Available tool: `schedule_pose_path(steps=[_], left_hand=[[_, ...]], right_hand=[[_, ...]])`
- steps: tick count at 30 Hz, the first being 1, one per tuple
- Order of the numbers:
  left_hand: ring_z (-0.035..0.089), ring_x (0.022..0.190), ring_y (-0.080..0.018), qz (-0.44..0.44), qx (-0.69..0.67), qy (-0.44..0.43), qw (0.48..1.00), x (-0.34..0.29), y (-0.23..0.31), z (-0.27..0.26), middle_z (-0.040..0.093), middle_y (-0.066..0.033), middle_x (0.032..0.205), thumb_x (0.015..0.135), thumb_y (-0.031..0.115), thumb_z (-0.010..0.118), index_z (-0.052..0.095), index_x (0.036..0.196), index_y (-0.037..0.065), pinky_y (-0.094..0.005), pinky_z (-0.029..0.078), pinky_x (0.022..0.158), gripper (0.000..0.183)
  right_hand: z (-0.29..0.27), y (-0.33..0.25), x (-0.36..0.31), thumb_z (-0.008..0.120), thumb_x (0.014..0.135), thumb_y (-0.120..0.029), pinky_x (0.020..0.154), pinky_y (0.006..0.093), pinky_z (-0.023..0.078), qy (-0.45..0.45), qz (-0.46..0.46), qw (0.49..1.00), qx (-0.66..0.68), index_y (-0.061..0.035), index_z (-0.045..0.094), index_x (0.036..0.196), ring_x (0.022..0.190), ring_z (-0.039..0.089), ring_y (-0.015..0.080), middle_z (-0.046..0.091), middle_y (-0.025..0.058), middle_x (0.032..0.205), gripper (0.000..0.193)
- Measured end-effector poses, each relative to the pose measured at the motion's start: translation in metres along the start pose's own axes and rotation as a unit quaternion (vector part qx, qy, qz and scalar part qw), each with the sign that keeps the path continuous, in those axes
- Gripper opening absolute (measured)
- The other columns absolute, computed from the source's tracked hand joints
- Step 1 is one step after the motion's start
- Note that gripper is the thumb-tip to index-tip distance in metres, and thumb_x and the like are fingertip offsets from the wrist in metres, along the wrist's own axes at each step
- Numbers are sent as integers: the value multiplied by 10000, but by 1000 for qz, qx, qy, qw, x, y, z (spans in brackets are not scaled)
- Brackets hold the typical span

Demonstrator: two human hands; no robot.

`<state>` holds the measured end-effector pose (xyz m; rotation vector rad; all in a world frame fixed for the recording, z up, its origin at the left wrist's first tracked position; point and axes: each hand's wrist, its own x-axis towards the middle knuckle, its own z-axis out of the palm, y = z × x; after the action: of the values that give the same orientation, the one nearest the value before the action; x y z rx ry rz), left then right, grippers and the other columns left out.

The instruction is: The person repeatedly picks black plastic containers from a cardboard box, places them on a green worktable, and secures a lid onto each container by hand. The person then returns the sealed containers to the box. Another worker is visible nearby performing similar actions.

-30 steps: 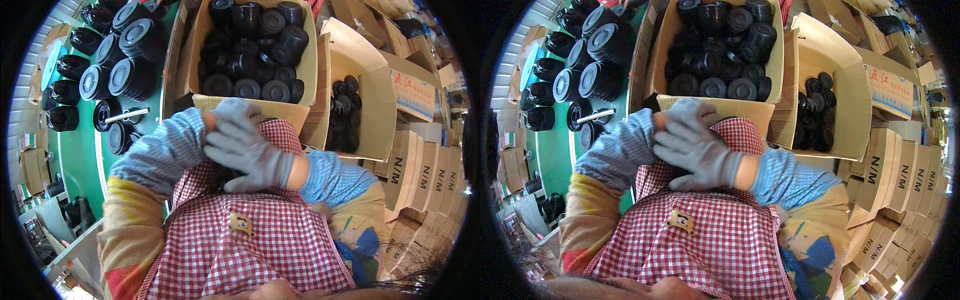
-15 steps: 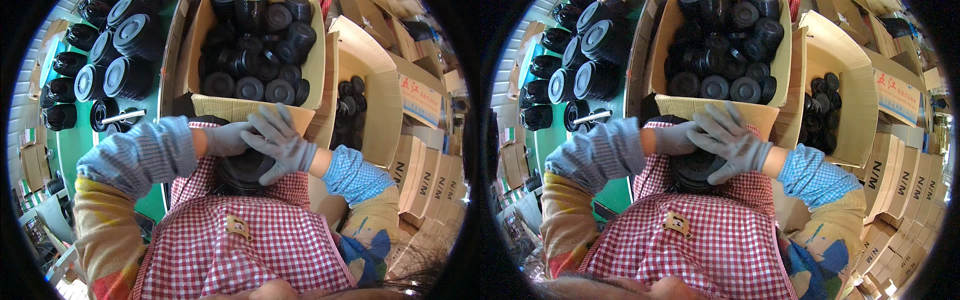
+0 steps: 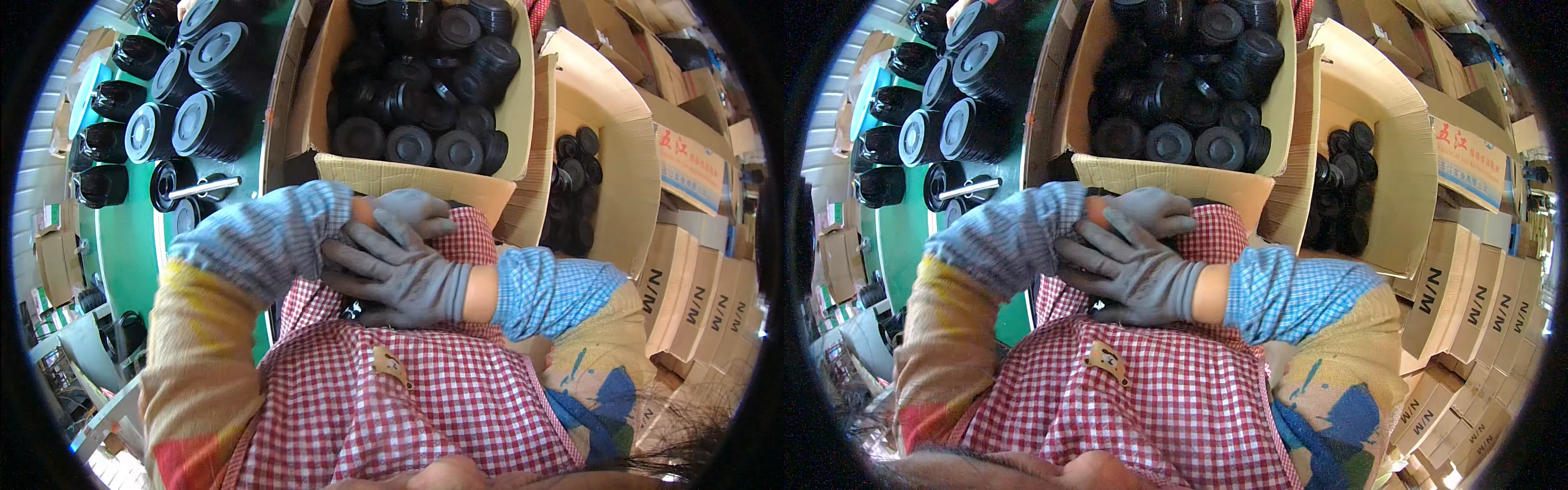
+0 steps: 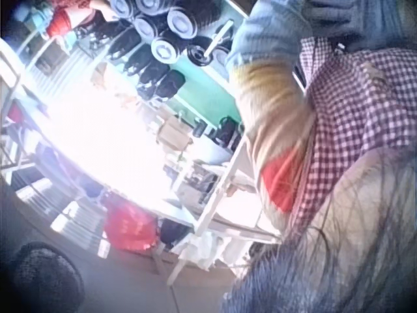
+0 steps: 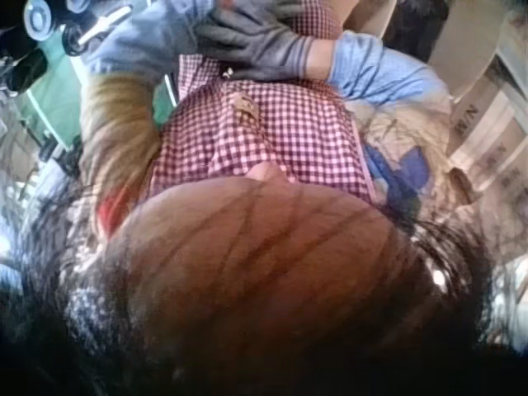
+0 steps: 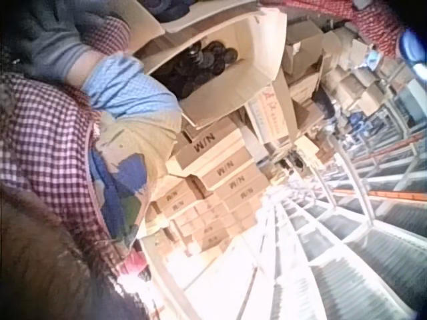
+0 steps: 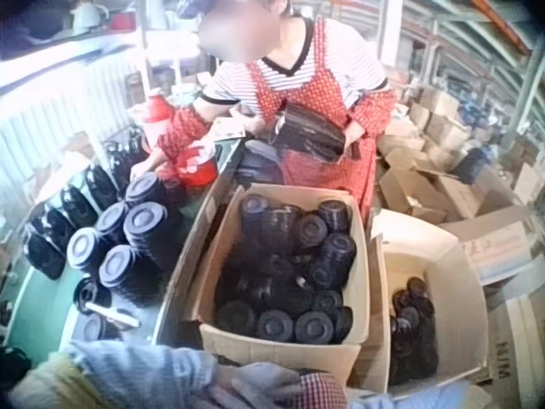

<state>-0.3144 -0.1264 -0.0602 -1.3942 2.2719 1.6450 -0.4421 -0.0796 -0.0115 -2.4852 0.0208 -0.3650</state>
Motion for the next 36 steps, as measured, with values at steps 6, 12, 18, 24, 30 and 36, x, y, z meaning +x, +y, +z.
schedule_pose_path(steps=[6,12,18,24,30,36], left_hand=[[652,1149,-250,100,-86,-86,987,-2,-19,-8,624,-101,1291,928,316,700,655,1259,149,-406,514,1005,373],[612,1181,-331,57,-375,-25,925,-31,-43,30,619,-165,1266,902,317,732,638,1230,89,-429,509,992,410],[628,1119,-331,-89,131,-156,975,-1,54,-28,637,-164,1212,969,357,614,639,1097,59,-457,494,910,325],[605,1221,-277,265,-208,30,941,-44,-12,-11,612,-105,1325,910,151,705,606,1317,104,-423,458,1111,421],[680,1007,-313,-20,42,-83,995,-12,23,-10,683,-178,1080,969,372,641,671,1152,80,-425,535,866,346],[655,1117,-272,221,82,-94,967,12,-55,6,667,-127,1219,1002,333,602,656,1225,105,-428,519,958,324]], right_hand=[[-15,45,-31,714,734,-629,1181,627,165,162,-160,971,-75,-144,487,1481,1466,293,404,327,127,1609,919],[-17,38,-21,605,887,-523,1116,695,220,-33,-105,991,72,-262,608,1372,1509,238,361,391,74,1574,552],[4,-3,-4,598,882,-517,1183,652,125,46,-17,998,-49,-238,538,1446,1474,279,398,352,118,1594,633],[-1,84,-47,609,909,-470,1190,542,267,-171,-26,965,195,-242,456,1492,1502,270,288,378,101,1556,644],[4,8,-14,578,890,-520,1142,686,156,-40,-31,999,-1,-264,498,1482,1516,209,393,323,107,1620,650],[-11,45,-31,723,745,-591,1140,596,229,81,-86,993,18,-207,586,1394,1441,320,383,438,126,1508,766]])
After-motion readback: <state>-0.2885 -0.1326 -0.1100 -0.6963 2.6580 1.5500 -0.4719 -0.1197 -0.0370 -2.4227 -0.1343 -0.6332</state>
